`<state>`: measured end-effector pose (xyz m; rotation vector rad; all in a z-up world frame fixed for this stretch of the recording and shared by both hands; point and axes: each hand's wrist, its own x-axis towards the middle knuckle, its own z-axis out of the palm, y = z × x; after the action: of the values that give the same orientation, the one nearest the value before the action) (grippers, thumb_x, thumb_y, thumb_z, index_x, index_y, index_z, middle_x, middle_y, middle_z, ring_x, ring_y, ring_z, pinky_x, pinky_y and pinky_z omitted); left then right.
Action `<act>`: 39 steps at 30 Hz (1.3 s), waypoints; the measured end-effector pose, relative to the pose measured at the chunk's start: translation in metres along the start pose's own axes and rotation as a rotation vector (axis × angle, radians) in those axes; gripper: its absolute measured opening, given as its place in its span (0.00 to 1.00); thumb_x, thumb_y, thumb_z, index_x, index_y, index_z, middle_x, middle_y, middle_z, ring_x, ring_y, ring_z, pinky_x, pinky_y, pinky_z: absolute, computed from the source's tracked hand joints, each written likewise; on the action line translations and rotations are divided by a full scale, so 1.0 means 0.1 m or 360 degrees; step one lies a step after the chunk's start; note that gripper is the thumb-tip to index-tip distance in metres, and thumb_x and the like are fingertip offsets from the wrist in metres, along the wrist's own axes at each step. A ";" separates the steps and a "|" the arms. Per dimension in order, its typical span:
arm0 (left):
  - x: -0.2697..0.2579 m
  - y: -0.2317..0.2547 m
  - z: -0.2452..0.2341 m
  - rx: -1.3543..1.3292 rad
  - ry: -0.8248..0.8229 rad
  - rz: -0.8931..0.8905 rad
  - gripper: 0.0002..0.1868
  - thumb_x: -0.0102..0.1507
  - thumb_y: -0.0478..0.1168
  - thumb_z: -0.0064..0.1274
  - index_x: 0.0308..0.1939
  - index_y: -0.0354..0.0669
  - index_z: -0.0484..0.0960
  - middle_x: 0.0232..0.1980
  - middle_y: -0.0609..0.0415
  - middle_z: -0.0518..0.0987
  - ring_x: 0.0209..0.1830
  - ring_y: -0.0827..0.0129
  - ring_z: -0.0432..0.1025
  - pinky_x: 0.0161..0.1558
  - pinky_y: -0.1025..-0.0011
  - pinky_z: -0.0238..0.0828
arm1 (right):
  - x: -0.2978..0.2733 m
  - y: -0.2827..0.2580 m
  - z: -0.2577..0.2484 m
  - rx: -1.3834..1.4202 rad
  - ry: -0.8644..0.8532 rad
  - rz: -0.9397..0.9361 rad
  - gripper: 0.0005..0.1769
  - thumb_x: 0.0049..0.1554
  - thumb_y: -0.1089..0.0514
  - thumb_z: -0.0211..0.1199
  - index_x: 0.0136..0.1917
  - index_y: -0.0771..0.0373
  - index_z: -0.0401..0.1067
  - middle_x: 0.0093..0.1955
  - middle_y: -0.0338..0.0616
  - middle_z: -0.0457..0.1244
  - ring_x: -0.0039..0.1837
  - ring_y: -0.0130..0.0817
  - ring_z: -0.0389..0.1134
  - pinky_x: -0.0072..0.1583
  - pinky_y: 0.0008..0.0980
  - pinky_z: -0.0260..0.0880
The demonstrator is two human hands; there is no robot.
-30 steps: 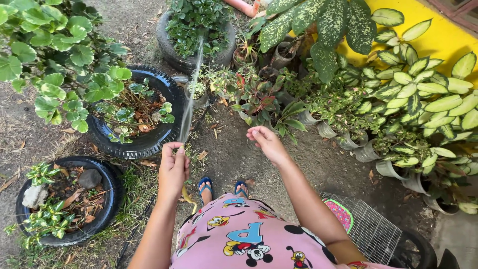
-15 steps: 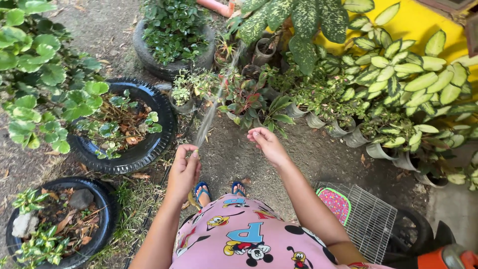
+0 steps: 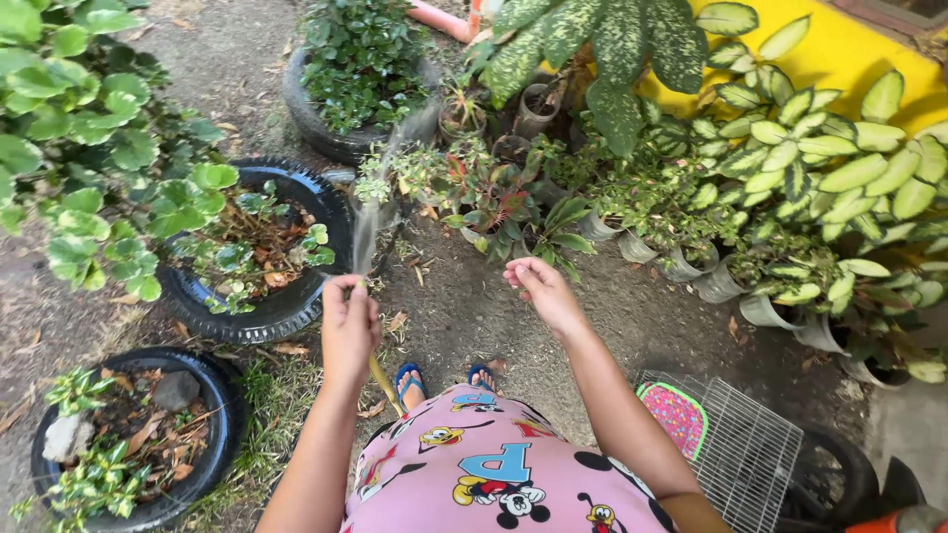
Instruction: Watering several potted plants and plants in tire planters in an outdoor garden using a hose.
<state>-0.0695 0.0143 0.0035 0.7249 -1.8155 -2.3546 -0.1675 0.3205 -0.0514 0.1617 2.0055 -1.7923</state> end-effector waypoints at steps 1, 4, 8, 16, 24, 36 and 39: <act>0.00 0.02 -0.04 -0.0001 0.0014 0.0005 0.06 0.73 0.42 0.41 0.53 0.51 0.65 0.27 0.62 0.67 0.16 0.81 0.55 0.16 0.79 0.47 | 0.03 0.03 0.01 -0.0002 -0.0015 -0.0002 0.14 0.66 0.51 0.53 0.60 0.56 0.74 0.55 0.33 0.71 0.56 0.22 0.68 0.55 0.28 0.66; 0.02 0.03 -0.15 -0.0173 0.0091 -0.0045 0.05 0.72 0.41 0.40 0.52 0.53 0.65 0.26 0.61 0.68 0.14 0.81 0.55 0.16 0.79 0.46 | 0.10 0.07 0.05 0.0061 -0.0092 -0.0056 0.14 0.67 0.51 0.53 0.60 0.57 0.74 0.55 0.34 0.70 0.57 0.22 0.68 0.56 0.27 0.66; 0.00 -0.07 -0.29 -0.0212 0.0045 -0.0017 0.06 0.72 0.40 0.40 0.53 0.53 0.64 0.26 0.61 0.68 0.14 0.81 0.55 0.16 0.80 0.47 | 0.11 0.02 0.13 -0.0001 -0.0137 -0.0031 0.15 0.66 0.51 0.53 0.60 0.56 0.74 0.57 0.33 0.70 0.58 0.22 0.68 0.57 0.27 0.67; -0.09 -0.20 -0.33 -0.0185 0.0042 -0.0020 0.08 0.72 0.39 0.41 0.55 0.50 0.64 0.27 0.60 0.67 0.15 0.81 0.55 0.17 0.79 0.49 | 0.16 0.06 0.14 -0.0039 -0.0190 -0.0034 0.15 0.66 0.50 0.53 0.59 0.55 0.74 0.56 0.33 0.70 0.58 0.22 0.69 0.57 0.28 0.66; -0.22 -0.10 -0.18 -0.0173 0.0128 -0.0110 0.07 0.72 0.40 0.41 0.54 0.49 0.66 0.27 0.60 0.68 0.14 0.81 0.55 0.16 0.80 0.48 | 0.19 0.09 0.12 -0.0046 -0.0238 -0.0033 0.15 0.66 0.50 0.53 0.59 0.56 0.74 0.55 0.34 0.70 0.58 0.23 0.68 0.58 0.28 0.67; -0.33 -0.21 -0.17 -0.0120 0.0149 -0.0062 0.07 0.72 0.41 0.41 0.54 0.50 0.66 0.27 0.60 0.67 0.15 0.81 0.56 0.17 0.79 0.48 | 0.25 0.10 0.08 -0.0039 -0.0309 -0.0021 0.14 0.66 0.50 0.54 0.59 0.56 0.74 0.55 0.35 0.70 0.57 0.24 0.69 0.55 0.28 0.66; -0.40 -0.11 -0.12 -0.0157 0.0162 -0.0092 0.07 0.72 0.41 0.41 0.54 0.50 0.67 0.26 0.61 0.67 0.15 0.81 0.55 0.17 0.80 0.49 | 0.24 0.05 0.11 -0.0076 -0.0306 -0.0007 0.14 0.66 0.50 0.54 0.59 0.55 0.74 0.56 0.34 0.70 0.58 0.23 0.69 0.56 0.27 0.66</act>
<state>-0.0268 0.0205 0.0033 0.8782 -1.6468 -2.3754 -0.1842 0.3060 -0.0658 -0.0288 1.9114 -1.6916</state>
